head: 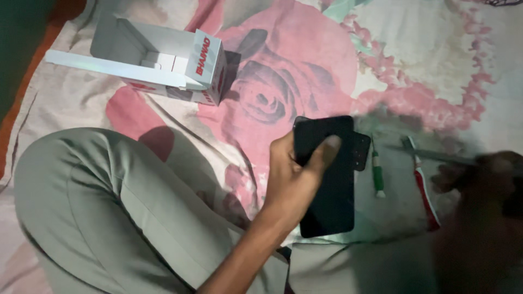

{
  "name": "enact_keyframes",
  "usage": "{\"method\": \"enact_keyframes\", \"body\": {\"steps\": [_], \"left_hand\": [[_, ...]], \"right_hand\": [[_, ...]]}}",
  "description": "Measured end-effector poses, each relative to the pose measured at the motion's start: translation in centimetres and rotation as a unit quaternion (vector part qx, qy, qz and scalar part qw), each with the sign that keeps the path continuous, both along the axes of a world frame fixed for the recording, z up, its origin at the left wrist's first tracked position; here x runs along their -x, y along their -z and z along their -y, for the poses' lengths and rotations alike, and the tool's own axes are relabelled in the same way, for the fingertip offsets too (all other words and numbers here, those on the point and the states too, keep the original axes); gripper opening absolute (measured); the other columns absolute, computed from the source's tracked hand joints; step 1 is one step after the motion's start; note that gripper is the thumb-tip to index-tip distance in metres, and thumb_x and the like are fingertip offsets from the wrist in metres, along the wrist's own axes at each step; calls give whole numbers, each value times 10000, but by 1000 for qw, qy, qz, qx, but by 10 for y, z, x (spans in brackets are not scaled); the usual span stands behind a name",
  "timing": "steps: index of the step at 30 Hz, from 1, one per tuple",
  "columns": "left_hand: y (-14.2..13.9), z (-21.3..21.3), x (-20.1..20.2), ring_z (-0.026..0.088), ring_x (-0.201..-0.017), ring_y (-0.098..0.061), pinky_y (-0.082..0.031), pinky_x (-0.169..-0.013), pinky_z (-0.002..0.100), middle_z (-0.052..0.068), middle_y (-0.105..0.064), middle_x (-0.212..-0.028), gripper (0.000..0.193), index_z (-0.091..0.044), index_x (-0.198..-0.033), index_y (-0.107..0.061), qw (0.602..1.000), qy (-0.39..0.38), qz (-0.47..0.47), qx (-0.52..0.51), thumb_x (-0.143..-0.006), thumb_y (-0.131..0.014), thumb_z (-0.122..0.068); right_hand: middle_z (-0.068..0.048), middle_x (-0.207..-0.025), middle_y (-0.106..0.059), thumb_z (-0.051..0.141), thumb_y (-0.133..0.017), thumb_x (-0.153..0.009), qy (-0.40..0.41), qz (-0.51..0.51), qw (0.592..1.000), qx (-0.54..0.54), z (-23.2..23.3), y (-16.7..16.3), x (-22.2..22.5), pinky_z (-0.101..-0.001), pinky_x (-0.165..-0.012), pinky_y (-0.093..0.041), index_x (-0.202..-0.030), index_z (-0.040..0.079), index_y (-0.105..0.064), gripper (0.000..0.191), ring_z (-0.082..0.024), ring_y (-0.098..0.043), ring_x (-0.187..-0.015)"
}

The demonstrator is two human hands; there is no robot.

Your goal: The person disassembles a smartphone, removes the back cover, and uses a screwdriver to detach internal components. They then use a toothbrush to clean the back cover and reassemble the phone.

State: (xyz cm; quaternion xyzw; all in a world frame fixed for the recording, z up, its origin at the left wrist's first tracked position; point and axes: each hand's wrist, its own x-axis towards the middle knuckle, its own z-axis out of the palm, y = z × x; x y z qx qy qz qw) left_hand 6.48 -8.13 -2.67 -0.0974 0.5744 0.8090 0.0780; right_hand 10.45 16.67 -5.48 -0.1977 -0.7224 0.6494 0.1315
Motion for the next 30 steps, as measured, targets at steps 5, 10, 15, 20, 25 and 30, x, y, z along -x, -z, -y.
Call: {"method": "enact_keyframes", "body": {"steps": [5,10,15,20,25,30], "left_hand": [[-2,-6,-11,61,-756,-589,-472,-659,239,-15,-688,-851,216,-1,-1053,-730,996,32,-58,-53,-957,-706,-194],[-4,-9,-13,67,-818,-637,-530,-750,253,0,-704,-883,170,10,-1007,-697,992,45,-97,-66,-990,-690,-159],[-4,-11,-10,63,-772,-608,-510,-694,253,3,-693,-842,123,19,-973,-709,995,20,-95,-2,-977,-690,-103],[-1,-12,-9,54,-759,-599,-504,-671,249,-5,-686,-836,117,22,-989,-711,993,1,-113,26,-979,-682,-91],[0,-13,-10,53,-764,-610,-522,-680,252,0,-695,-835,142,24,-968,-698,992,-7,-118,53,-977,-696,-117],[-1,-15,-11,62,-750,-610,-522,-671,257,19,-692,-819,138,20,-945,-682,991,-9,-125,55,-974,-694,-114]], "right_hand": [[-172,-1016,-750,238,-513,-1056,-33,6,991,128,23,-12,-7,-378,-894,-591,-1160,12,-680,299,-266,-746,-918],[-147,-1024,-750,220,-455,-1053,-98,-3,995,-7,80,-62,-18,-357,-897,-591,-1164,24,-665,308,-241,-747,-935],[-137,-1016,-743,255,-438,-1167,-83,-103,961,-241,107,-61,-38,-302,-910,-527,-1184,-34,-654,361,-186,-685,-889],[-117,-977,-742,123,-573,-1051,-13,-122,988,-88,111,-42,-24,-228,-777,-503,-1163,-33,-622,198,-127,-646,-798],[-158,-977,-753,-2,-674,-1040,-34,-117,974,-192,125,-53,-24,-256,-820,-576,-1112,-86,-698,113,-159,-718,-865],[-152,-970,-763,-46,-644,-1048,-24,-155,968,-197,127,-62,-26,-278,-832,-620,-1100,-111,-685,93,-172,-756,-876]]}}
